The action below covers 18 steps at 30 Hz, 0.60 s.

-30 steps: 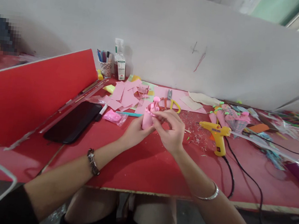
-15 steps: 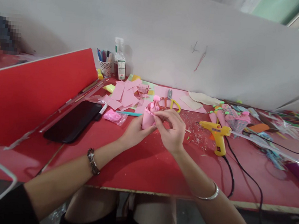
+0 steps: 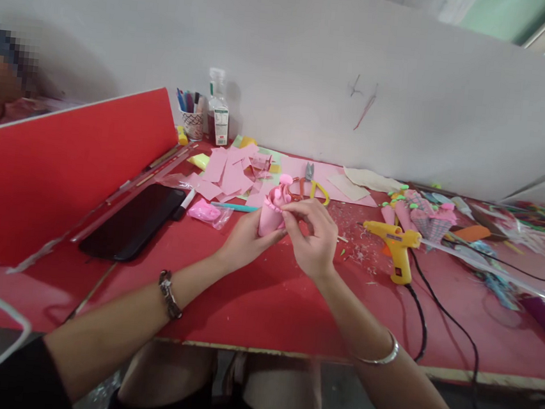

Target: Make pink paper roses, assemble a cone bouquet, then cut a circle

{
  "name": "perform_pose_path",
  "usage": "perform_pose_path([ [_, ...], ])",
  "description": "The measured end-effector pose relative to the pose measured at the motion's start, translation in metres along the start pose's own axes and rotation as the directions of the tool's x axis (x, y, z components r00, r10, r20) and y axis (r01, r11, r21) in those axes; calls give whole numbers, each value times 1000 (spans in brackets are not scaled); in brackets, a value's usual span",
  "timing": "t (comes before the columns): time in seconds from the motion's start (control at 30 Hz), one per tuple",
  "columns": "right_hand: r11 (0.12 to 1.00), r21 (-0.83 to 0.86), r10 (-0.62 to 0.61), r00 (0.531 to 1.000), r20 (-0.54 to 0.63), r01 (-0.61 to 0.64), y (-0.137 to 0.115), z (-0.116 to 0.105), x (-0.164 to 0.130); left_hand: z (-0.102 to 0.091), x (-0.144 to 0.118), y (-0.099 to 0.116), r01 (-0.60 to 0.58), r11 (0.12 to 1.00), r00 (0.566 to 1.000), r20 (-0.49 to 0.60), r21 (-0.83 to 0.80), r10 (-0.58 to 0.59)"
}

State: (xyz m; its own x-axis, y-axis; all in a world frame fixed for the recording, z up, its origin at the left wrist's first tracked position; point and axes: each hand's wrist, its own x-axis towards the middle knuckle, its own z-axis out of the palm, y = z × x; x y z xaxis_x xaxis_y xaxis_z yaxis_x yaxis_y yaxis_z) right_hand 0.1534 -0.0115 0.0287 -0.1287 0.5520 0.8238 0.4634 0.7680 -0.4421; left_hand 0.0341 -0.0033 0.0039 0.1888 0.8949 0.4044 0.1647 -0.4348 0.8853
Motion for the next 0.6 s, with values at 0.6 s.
perform_pose_path([
  [0.6,996,75,53,997,-50,-49,6,2,-3,-2,3,1,144,984,986,-65,-108,-151],
])
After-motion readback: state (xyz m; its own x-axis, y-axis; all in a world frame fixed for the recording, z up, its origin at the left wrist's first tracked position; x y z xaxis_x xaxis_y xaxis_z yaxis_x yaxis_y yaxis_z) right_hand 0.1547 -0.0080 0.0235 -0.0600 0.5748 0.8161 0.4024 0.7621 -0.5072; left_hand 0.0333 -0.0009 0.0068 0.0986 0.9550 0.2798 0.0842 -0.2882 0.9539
